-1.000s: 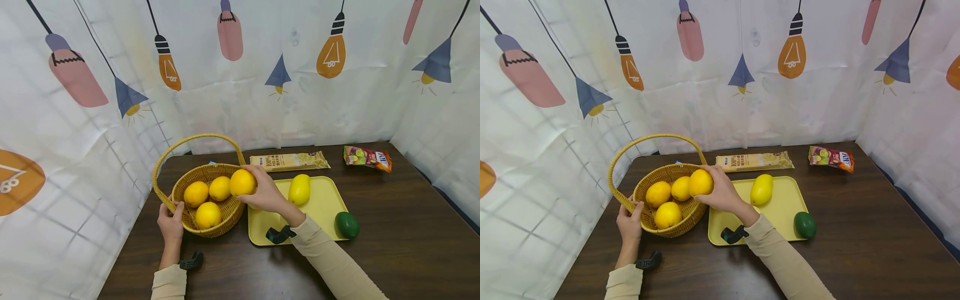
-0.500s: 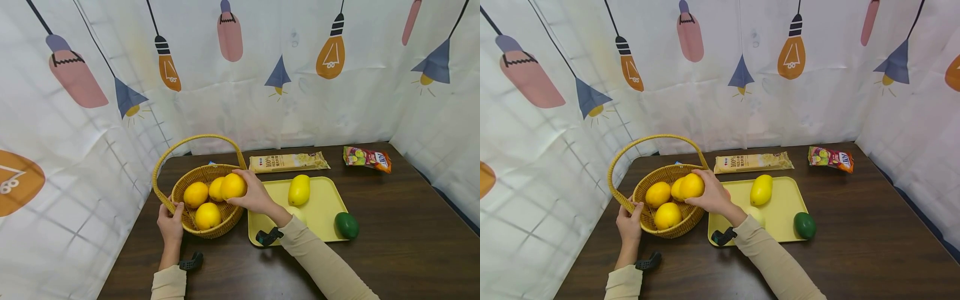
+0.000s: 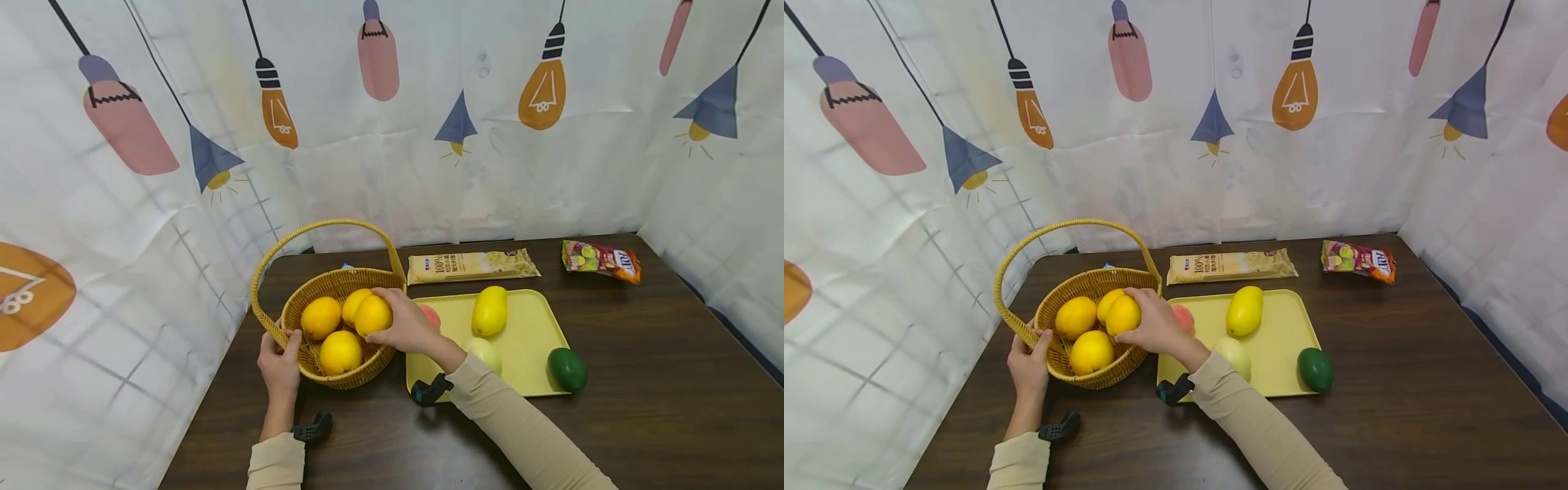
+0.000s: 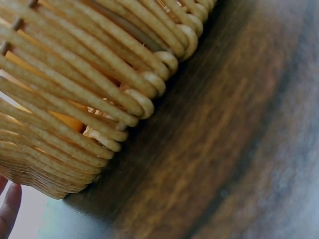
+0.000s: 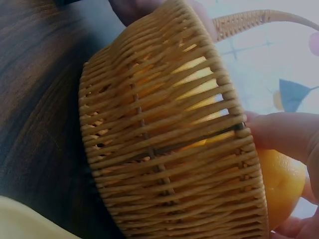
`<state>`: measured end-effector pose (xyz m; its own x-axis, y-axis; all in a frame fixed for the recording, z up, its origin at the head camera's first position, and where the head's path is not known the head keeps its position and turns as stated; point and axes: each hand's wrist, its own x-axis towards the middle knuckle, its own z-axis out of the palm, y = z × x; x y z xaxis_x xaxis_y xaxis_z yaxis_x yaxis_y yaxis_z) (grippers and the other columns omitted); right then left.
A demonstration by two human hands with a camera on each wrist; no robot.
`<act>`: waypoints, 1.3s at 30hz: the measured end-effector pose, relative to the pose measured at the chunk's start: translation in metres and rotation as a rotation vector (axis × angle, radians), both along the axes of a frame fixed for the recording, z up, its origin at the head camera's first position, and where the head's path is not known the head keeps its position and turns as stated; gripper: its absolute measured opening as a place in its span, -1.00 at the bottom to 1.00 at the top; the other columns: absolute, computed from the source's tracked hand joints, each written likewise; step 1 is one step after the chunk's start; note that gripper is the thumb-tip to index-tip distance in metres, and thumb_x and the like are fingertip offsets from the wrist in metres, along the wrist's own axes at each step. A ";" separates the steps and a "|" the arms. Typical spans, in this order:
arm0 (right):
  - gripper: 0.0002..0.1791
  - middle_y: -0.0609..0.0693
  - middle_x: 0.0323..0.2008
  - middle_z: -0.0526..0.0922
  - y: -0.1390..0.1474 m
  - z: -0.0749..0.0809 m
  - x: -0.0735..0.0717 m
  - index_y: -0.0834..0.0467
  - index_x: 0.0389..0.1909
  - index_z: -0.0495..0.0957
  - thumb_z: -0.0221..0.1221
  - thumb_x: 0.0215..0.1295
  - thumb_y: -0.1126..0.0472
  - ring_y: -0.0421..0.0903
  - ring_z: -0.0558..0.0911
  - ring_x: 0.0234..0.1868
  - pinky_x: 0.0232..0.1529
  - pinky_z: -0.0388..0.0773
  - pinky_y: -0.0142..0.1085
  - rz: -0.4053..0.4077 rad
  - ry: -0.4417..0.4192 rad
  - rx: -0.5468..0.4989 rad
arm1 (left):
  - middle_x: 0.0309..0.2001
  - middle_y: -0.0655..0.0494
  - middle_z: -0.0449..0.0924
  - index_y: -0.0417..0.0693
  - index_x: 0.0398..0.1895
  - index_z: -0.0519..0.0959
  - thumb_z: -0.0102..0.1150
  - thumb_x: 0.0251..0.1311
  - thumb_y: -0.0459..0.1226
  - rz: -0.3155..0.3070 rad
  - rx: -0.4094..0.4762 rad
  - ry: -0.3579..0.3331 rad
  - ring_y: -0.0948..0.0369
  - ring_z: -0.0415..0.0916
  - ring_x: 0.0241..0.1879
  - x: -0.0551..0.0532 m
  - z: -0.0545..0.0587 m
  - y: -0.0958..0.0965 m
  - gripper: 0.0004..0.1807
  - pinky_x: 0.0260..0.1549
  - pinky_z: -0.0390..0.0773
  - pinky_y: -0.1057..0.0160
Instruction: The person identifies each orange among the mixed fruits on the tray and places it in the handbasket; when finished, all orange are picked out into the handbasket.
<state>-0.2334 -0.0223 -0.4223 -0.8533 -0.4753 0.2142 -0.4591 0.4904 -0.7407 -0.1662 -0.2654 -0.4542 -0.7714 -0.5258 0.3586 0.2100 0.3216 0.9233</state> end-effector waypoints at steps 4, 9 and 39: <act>-0.06 0.09 0.29 0.37 -0.002 0.002 0.002 0.07 0.42 0.25 0.47 0.01 0.00 0.04 0.48 0.15 0.08 0.46 -0.06 -0.003 0.002 0.020 | 0.18 -0.21 0.47 -0.42 -0.24 0.54 0.20 0.29 -0.34 0.001 0.008 0.003 0.43 0.46 -0.29 -0.001 -0.001 -0.001 -0.78 -0.41 0.47 0.58; -0.05 0.10 0.28 0.37 -0.001 0.003 0.003 0.07 0.43 0.24 0.46 0.02 -0.01 0.05 0.46 0.14 0.07 0.44 -0.06 -0.005 -0.014 0.032 | 0.16 -0.21 0.48 -0.42 -0.23 0.54 0.20 0.29 -0.34 0.001 0.010 0.002 0.42 0.45 -0.30 -0.001 -0.002 -0.001 -0.78 -0.40 0.47 0.58; -0.46 -0.05 0.26 0.46 0.043 0.011 0.033 0.01 0.27 0.45 0.30 0.27 0.08 0.05 0.46 0.24 0.18 0.40 0.06 -0.067 0.090 -0.284 | 0.19 -0.08 0.48 -0.35 -0.17 0.55 0.21 0.29 -0.29 0.007 0.052 -0.020 0.36 0.46 -0.25 -0.016 -0.026 -0.013 -0.77 -0.40 0.48 0.57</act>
<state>-0.2005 0.0206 -0.4116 -0.8523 -0.3291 0.4065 -0.5026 0.3006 -0.8106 -0.1823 -0.2787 -0.4801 -0.7743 -0.5488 0.3151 0.1891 0.2746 0.9428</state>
